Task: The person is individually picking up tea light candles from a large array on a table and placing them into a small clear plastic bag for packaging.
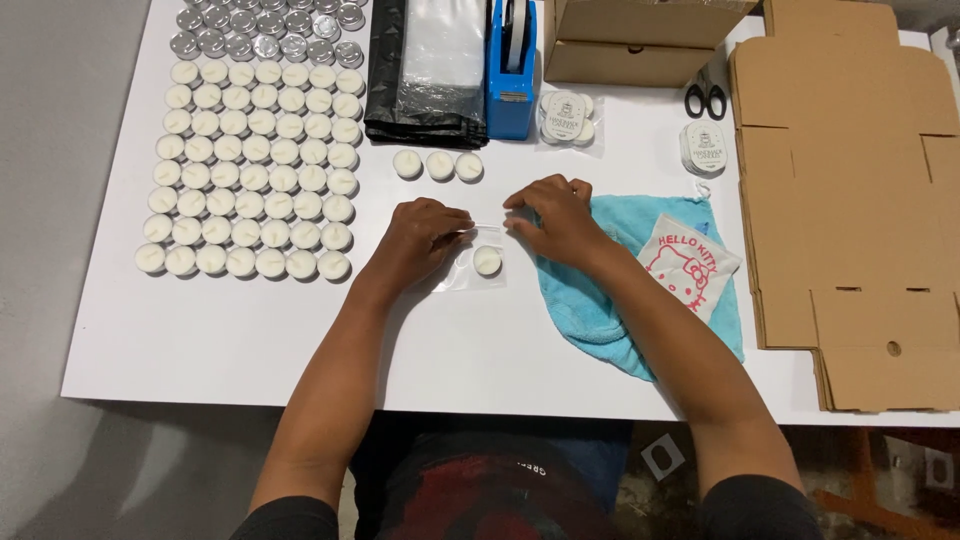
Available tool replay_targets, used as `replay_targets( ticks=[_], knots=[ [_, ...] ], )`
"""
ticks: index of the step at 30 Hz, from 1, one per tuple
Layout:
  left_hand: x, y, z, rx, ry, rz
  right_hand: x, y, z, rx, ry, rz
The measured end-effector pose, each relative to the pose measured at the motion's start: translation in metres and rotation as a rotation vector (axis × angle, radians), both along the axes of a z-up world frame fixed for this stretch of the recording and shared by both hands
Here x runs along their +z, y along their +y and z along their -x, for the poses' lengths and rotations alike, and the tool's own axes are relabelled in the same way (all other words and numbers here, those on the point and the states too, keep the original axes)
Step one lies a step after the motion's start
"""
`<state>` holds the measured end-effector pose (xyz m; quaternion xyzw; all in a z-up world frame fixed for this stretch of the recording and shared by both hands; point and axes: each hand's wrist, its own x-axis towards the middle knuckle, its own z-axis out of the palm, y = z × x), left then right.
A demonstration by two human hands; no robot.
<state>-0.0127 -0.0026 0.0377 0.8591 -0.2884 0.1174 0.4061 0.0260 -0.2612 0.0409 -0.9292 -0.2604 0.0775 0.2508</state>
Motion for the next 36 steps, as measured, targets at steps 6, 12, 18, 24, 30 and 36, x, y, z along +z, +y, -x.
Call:
replay_targets(
  ticks=[6, 12, 18, 24, 30, 36],
  knots=[
    [0.0, 0.003, 0.0, 0.014, 0.018, -0.02, -0.007, 0.024, -0.037, -0.089, -0.042, 0.096],
    [-0.002, 0.005, -0.002, 0.016, 0.048, -0.03, -0.007, 0.049, -0.048, -0.08, -0.055, 0.018],
    [-0.007, 0.004, -0.001, 0.011, 0.038, -0.009, -0.002, 0.054, -0.051, -0.049, -0.08, 0.045],
    [0.0, 0.003, 0.0, 0.031, 0.043, -0.013, -0.008, 0.048, -0.049, -0.066, -0.062, -0.076],
    [-0.026, 0.006, -0.009, 0.076, 0.002, -0.015, 0.003, 0.023, -0.034, -0.076, -0.044, -0.023],
    [-0.025, 0.01, -0.012, 0.118, -0.013, 0.004, 0.014, -0.001, -0.001, -0.093, -0.02, 0.046]
  ],
)
